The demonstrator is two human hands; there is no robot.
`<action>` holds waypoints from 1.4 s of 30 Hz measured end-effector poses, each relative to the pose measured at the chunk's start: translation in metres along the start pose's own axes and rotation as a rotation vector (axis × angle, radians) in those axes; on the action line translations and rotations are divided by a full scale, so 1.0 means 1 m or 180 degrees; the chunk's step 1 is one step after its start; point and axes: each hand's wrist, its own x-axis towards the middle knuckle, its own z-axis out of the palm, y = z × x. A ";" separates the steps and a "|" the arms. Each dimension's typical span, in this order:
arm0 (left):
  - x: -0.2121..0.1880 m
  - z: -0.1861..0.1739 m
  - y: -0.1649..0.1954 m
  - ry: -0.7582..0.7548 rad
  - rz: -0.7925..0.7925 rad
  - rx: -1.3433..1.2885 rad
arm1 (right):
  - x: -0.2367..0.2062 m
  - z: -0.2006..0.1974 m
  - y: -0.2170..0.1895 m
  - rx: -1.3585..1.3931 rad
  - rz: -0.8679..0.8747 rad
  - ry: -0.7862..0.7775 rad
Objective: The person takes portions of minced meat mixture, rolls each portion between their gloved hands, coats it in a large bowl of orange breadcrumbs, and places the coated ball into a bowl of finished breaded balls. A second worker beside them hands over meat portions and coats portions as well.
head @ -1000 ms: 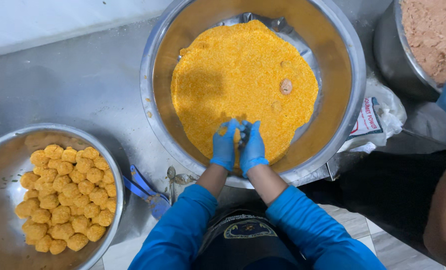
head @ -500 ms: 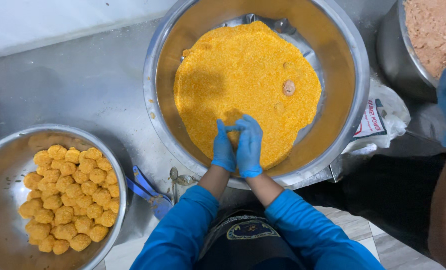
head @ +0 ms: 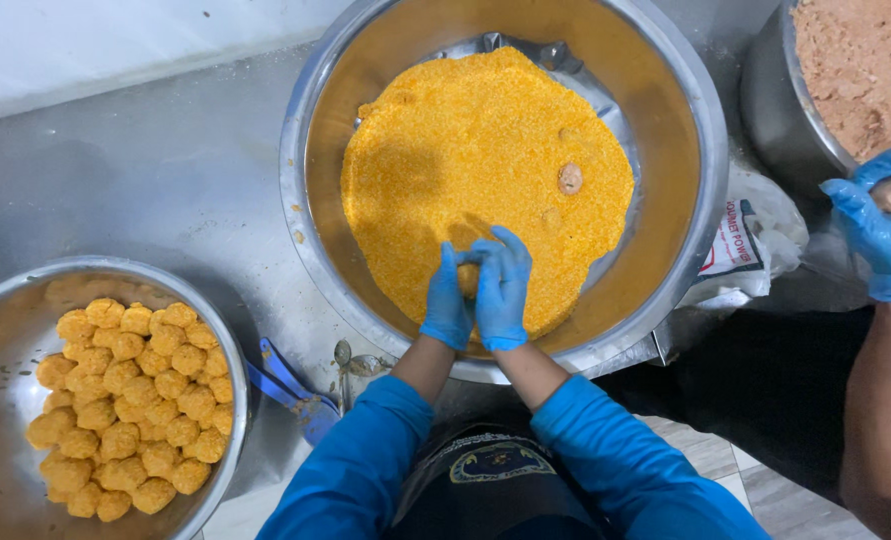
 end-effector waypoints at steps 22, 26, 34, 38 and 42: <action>-0.024 0.023 0.011 -0.0457 0.2615 0.2649 | -0.006 0.019 0.020 0.3997 0.4423 0.0678; -0.019 0.020 0.011 0.0267 0.0073 0.0539 | -0.010 0.009 0.019 0.1273 0.1421 -0.0201; -0.002 -0.008 -0.006 0.0009 0.1018 0.1335 | -0.007 0.009 0.015 0.2481 0.3556 0.0650; -0.013 0.003 0.000 -0.0211 0.2383 0.2406 | -0.008 0.017 0.026 0.3374 0.4227 0.0490; -0.011 0.009 0.011 0.0160 0.0236 -0.0036 | -0.010 0.018 0.023 0.2527 0.1902 -0.0316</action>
